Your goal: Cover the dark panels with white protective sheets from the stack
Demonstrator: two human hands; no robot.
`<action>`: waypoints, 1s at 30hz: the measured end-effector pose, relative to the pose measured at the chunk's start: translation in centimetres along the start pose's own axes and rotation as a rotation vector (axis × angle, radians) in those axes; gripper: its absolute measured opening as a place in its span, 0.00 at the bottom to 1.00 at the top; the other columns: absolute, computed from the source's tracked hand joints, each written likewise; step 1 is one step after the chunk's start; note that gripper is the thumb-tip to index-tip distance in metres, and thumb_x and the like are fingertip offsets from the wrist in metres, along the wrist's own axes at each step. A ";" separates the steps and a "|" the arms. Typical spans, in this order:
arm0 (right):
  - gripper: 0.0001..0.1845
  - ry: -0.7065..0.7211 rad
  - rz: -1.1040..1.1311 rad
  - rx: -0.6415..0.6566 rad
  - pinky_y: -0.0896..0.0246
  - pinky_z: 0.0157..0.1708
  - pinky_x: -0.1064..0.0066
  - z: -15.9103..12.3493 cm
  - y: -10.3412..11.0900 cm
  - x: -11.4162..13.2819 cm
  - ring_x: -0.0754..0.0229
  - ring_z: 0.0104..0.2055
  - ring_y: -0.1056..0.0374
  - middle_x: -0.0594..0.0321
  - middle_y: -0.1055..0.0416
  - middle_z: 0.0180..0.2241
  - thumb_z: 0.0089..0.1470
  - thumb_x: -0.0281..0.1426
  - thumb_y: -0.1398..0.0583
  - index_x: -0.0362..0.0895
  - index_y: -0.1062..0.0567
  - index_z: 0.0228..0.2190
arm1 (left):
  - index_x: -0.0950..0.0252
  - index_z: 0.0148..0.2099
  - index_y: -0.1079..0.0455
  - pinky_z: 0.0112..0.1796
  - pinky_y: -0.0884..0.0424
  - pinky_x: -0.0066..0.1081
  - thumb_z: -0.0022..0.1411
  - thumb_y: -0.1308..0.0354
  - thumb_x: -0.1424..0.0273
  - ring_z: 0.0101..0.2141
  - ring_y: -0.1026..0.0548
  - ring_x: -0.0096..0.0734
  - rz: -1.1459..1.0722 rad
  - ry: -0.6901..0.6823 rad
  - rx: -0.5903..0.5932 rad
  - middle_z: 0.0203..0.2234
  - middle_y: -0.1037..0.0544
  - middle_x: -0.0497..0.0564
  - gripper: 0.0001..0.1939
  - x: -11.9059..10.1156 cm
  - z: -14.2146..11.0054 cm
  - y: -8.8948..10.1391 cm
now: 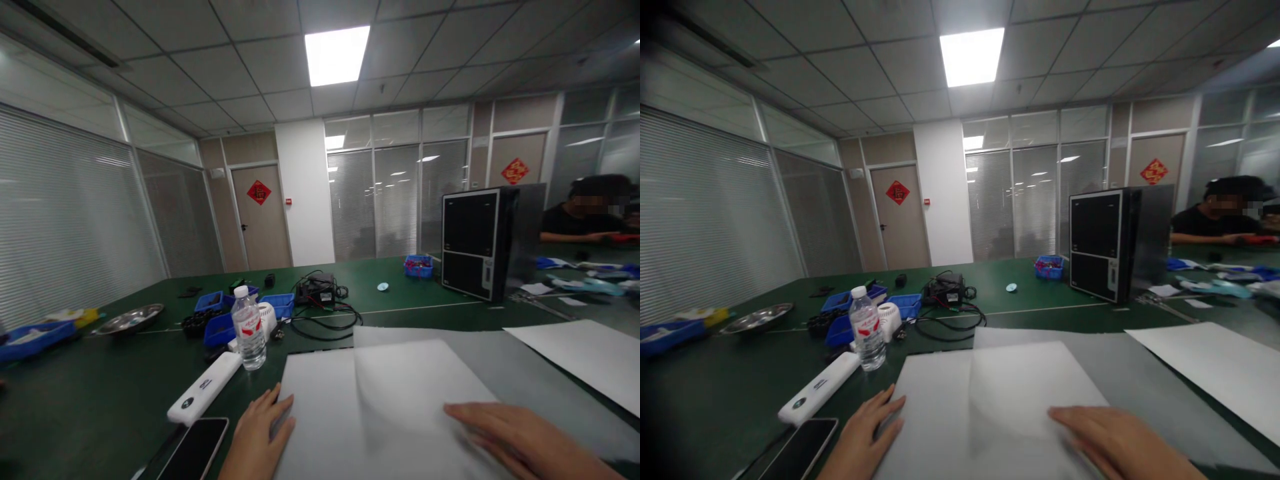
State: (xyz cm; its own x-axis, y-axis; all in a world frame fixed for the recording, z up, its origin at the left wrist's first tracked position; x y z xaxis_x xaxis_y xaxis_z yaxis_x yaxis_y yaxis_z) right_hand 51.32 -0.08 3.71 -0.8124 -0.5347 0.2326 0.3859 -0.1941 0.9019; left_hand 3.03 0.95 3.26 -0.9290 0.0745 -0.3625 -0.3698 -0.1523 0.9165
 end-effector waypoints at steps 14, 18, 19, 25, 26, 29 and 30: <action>0.30 -0.289 0.015 0.190 0.53 0.69 0.47 -0.5 0.5 -7.0 0.48 0.68 0.43 0.67 0.40 0.66 0.62 0.56 0.47 0.61 0.31 0.61 | 0.57 0.61 0.26 0.66 0.44 0.54 0.69 0.49 0.62 0.67 0.36 0.48 0.018 -0.031 -0.007 0.67 0.33 0.56 0.23 0.4 0.3 -0.9; 0.28 -0.192 0.057 0.262 0.54 0.69 0.45 -0.1 0.7 -3.0 0.47 0.70 0.46 0.67 0.39 0.66 0.63 0.54 0.47 0.62 0.31 0.61 | 0.57 0.61 0.25 0.66 0.43 0.55 0.69 0.49 0.63 0.66 0.35 0.49 0.004 -0.024 -0.011 0.66 0.32 0.56 0.22 0.1 0.2 -0.6; 0.28 -0.173 0.065 0.292 0.55 0.70 0.45 0.0 0.7 -2.0 0.48 0.70 0.47 0.68 0.40 0.66 0.63 0.53 0.47 0.63 0.33 0.62 | 0.57 0.61 0.25 0.65 0.43 0.55 0.68 0.49 0.63 0.66 0.35 0.49 -0.001 -0.027 -0.018 0.66 0.32 0.56 0.22 0.2 0.2 -0.6; 0.26 -0.103 0.158 0.351 0.52 0.69 0.49 -0.2 0.2 0.4 0.49 0.70 0.47 0.72 0.44 0.68 0.63 0.51 0.46 0.68 0.34 0.61 | 0.57 0.62 0.26 0.66 0.44 0.56 0.70 0.51 0.63 0.66 0.35 0.48 -0.033 -0.044 -0.037 0.66 0.31 0.55 0.23 0.6 0.2 -1.1; 0.26 -0.099 0.177 0.352 0.52 0.69 0.49 -0.3 0.0 0.3 0.48 0.70 0.47 0.72 0.45 0.68 0.63 0.50 0.45 0.67 0.34 0.61 | 0.57 0.61 0.26 0.66 0.44 0.56 0.70 0.52 0.62 0.66 0.35 0.48 -0.036 -0.042 -0.036 0.66 0.31 0.55 0.23 0.7 0.2 -1.1; 0.28 -0.106 0.207 0.374 0.58 0.70 0.50 -0.7 -0.3 -0.2 0.48 0.71 0.52 0.73 0.49 0.70 0.63 0.49 0.45 0.66 0.38 0.64 | 0.58 0.61 0.26 0.66 0.44 0.55 0.70 0.53 0.61 0.66 0.35 0.48 -0.048 -0.045 -0.044 0.66 0.31 0.56 0.24 0.8 0.2 -1.3; 0.29 -0.111 0.209 0.383 0.61 0.71 0.49 -0.7 -0.4 -0.2 0.48 0.72 0.54 0.74 0.51 0.70 0.64 0.49 0.46 0.67 0.41 0.65 | 0.59 0.61 0.25 0.66 0.44 0.55 0.70 0.52 0.61 0.66 0.35 0.48 -0.055 -0.047 -0.048 0.66 0.31 0.57 0.24 0.9 0.2 -1.3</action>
Point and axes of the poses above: each hand's wrist, its own z-axis towards the middle knuckle, its own y-axis out of the back of the hand, x = y × z, the point moved 2 cm from there along z, towards the middle knuckle
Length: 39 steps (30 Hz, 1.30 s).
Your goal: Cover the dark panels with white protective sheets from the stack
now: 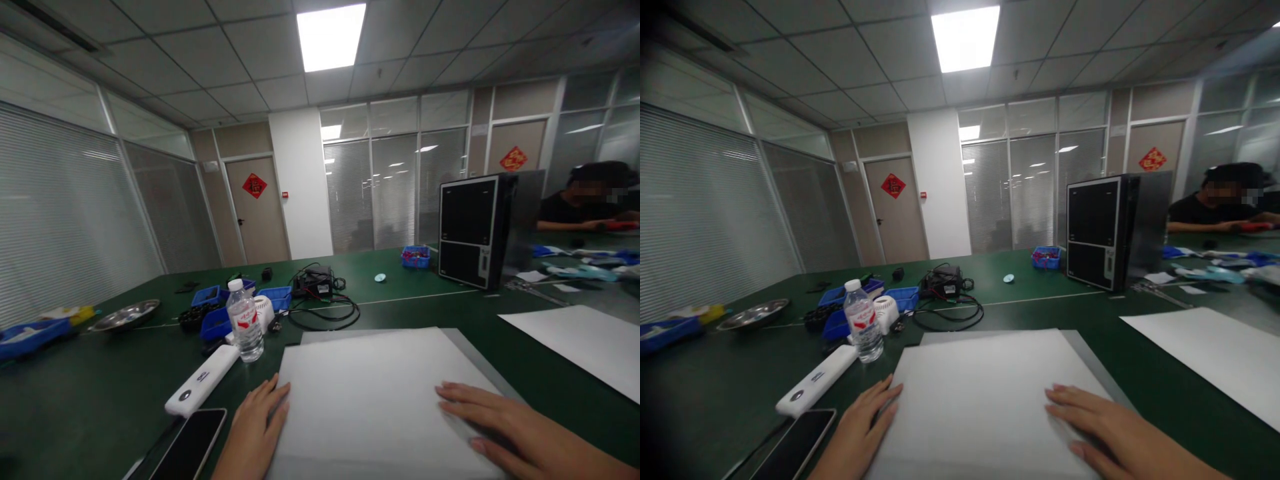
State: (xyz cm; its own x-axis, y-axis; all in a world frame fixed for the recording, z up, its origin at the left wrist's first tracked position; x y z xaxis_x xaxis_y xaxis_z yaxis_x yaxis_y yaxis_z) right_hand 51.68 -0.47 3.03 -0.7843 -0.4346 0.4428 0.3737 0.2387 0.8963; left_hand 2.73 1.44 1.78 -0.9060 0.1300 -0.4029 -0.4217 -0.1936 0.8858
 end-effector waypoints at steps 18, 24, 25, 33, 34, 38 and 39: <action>0.26 0.095 0.063 0.000 0.60 0.70 0.49 -0.8 1.7 2.5 0.49 0.71 0.54 0.70 0.48 0.69 0.66 0.43 0.49 0.65 0.38 0.64 | 0.64 0.55 0.21 0.65 0.42 0.55 0.51 0.43 0.66 0.65 0.33 0.54 -0.370 0.090 0.009 0.62 0.27 0.59 0.29 1.8 1.4 0.4; 0.28 0.043 -0.039 -0.008 0.59 0.70 0.48 0.0 0.4 1.4 0.51 0.72 0.55 0.72 0.51 0.70 0.67 0.45 0.52 0.65 0.43 0.66 | 0.63 0.57 0.22 0.66 0.45 0.56 0.54 0.44 0.66 0.65 0.33 0.54 -0.192 0.074 -0.029 0.63 0.28 0.58 0.28 1.1 1.2 -0.3; 0.28 0.008 -0.092 -0.069 0.58 0.70 0.48 0.4 0.3 0.1 0.51 0.72 0.54 0.71 0.51 0.71 0.67 0.44 0.52 0.64 0.44 0.67 | 0.63 0.57 0.22 0.66 0.45 0.56 0.56 0.45 0.65 0.65 0.33 0.53 -0.170 0.065 -0.029 0.63 0.28 0.57 0.28 1.1 1.1 -0.4; 0.36 -0.710 -0.553 -0.480 0.42 0.52 0.30 -1.5 4.5 -15.7 0.25 0.57 0.34 0.23 0.32 0.52 0.62 0.45 0.55 0.27 0.27 0.52 | 0.62 0.58 0.22 0.65 0.43 0.57 0.59 0.48 0.70 0.64 0.32 0.52 -0.104 0.008 -0.043 0.64 0.29 0.58 0.26 1.4 0.7 -0.8; 0.37 -0.766 -0.525 -0.470 0.37 0.45 0.32 -2.1 4.8 -16.9 0.26 0.49 0.29 0.24 0.28 0.45 0.62 0.47 0.57 0.29 0.25 0.47 | 0.61 0.58 0.22 0.65 0.43 0.57 0.58 0.48 0.71 0.64 0.33 0.52 -0.103 0.003 -0.044 0.64 0.29 0.57 0.26 1.5 0.7 -0.8; 0.32 -0.748 -0.442 -0.412 0.31 0.41 0.48 -2.7 4.7 -18.2 0.41 0.42 0.25 0.36 0.24 0.42 0.63 0.44 0.57 0.37 0.23 0.48 | 0.60 0.59 0.23 0.66 0.44 0.55 0.59 0.48 0.72 0.65 0.33 0.49 -0.089 -0.003 -0.050 0.64 0.28 0.56 0.27 1.5 0.5 -0.7; 0.30 -0.721 -0.444 -0.410 0.32 0.44 0.49 -2.5 4.6 -17.9 0.43 0.45 0.25 0.37 0.25 0.47 0.62 0.39 0.56 0.38 0.25 0.52 | 0.60 0.59 0.24 0.66 0.44 0.54 0.59 0.48 0.72 0.65 0.33 0.48 -0.084 0.002 -0.045 0.64 0.29 0.56 0.27 1.4 0.4 -0.6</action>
Point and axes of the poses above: each hand's wrist, its own z-axis towards the middle knuckle, its own y-axis out of the back of the hand, x = y × z, the point moved 2 cm from there along z, towards the middle knuckle
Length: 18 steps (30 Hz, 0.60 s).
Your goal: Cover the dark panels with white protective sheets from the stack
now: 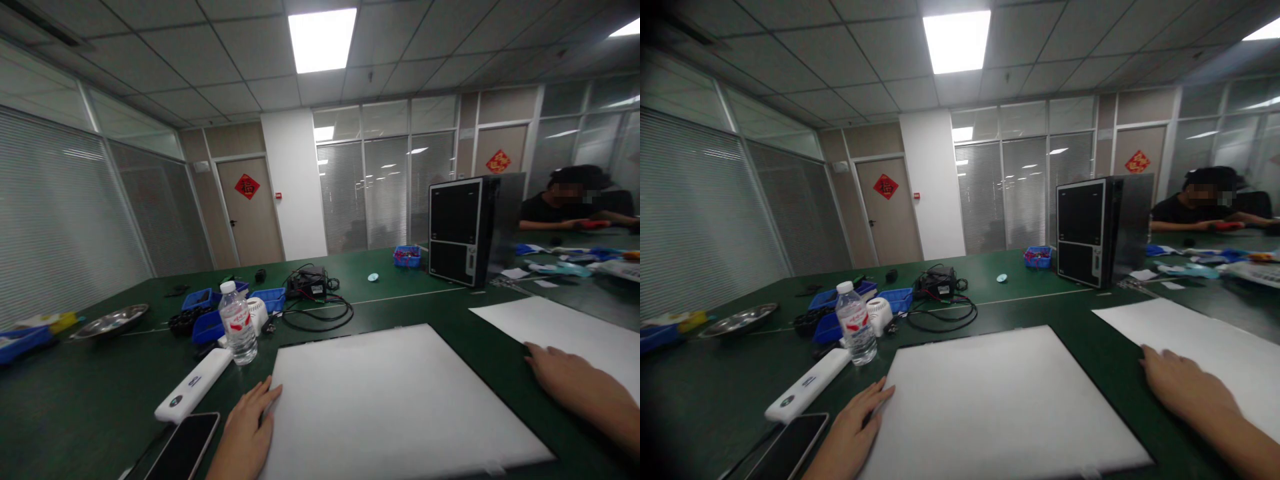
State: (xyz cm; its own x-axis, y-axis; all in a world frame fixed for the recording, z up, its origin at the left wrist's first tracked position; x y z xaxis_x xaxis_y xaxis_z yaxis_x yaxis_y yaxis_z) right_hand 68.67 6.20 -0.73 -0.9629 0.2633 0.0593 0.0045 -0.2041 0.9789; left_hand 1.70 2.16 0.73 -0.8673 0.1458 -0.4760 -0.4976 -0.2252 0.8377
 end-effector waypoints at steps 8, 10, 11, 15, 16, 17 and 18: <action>0.30 0.114 0.083 -0.052 0.35 0.52 0.55 -1.6 2.2 2.8 0.46 0.53 0.28 0.47 0.26 0.54 0.60 0.33 0.55 0.44 0.25 0.57 | 0.60 0.58 0.23 0.66 0.44 0.54 0.61 0.47 0.70 0.65 0.33 0.48 -0.011 0.033 -0.005 0.64 0.28 0.55 0.25 -0.9 -0.6 0.9; 0.30 0.088 0.108 -0.052 0.31 0.45 0.53 -1.8 2.9 3.3 0.44 0.48 0.25 0.48 0.24 0.51 0.59 0.35 0.53 0.46 0.25 0.57 | 0.60 0.58 0.23 0.66 0.44 0.54 0.61 0.46 0.70 0.65 0.33 0.49 -0.010 0.033 -0.004 0.64 0.28 0.56 0.25 -1.0 -0.7 1.0; 0.30 0.077 0.118 -0.052 0.30 0.43 0.53 -2.0 3.3 3.7 0.44 0.46 0.24 0.49 0.23 0.51 0.58 0.36 0.52 0.47 0.26 0.57 | 0.60 0.58 0.22 0.66 0.44 0.54 0.60 0.46 0.71 0.65 0.33 0.49 -0.011 0.035 -0.005 0.64 0.28 0.56 0.25 -1.0 -0.7 1.0; 0.30 0.154 0.177 -0.158 0.28 0.46 0.52 -3.4 4.6 7.1 0.44 0.50 0.25 0.60 0.25 0.55 0.58 0.43 0.51 0.55 0.27 0.59 | 0.60 0.57 0.22 0.66 0.44 0.56 0.59 0.45 0.73 0.65 0.33 0.51 -0.024 0.039 -0.025 0.63 0.28 0.56 0.24 -1.0 -0.7 1.2; 0.29 0.212 0.211 -0.216 0.28 0.48 0.52 -4.1 4.7 8.2 0.45 0.51 0.25 0.63 0.25 0.55 0.58 0.44 0.51 0.57 0.25 0.57 | 0.60 0.57 0.22 0.66 0.44 0.56 0.59 0.45 0.73 0.64 0.33 0.51 -0.023 0.039 -0.026 0.63 0.28 0.56 0.25 -1.0 -0.7 1.2; 0.27 0.276 0.262 -0.275 0.28 0.49 0.51 -4.8 4.8 9.3 0.45 0.50 0.25 0.66 0.24 0.53 0.58 0.45 0.50 0.59 0.23 0.54 | 0.60 0.57 0.22 0.66 0.44 0.55 0.59 0.45 0.74 0.64 0.32 0.51 -0.019 0.041 -0.024 0.63 0.28 0.56 0.25 -1.1 -0.7 1.3; 0.25 0.354 0.315 -0.309 0.27 0.50 0.52 -5.7 4.7 10.3 0.46 0.50 0.24 0.68 0.23 0.52 0.58 0.46 0.49 0.61 0.21 0.51 | 0.60 0.57 0.22 0.66 0.44 0.55 0.59 0.45 0.74 0.64 0.32 0.50 -0.013 0.044 -0.019 0.63 0.28 0.56 0.25 -1.1 -0.8 1.3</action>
State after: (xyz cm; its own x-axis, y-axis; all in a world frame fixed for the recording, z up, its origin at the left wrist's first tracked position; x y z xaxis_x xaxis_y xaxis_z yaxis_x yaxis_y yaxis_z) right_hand 57.23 2.57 3.33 -0.9598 -0.1763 0.2186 0.2787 -0.5023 0.8186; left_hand 2.02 0.96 2.15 -0.8601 0.1069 -0.4987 -0.5091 -0.2414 0.8262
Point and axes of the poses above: each hand's wrist, its own z-axis towards the middle knuckle, its own y-axis out of the back of the hand, x = y × z, the point moved 2 cm from there along z, towards the middle knuckle
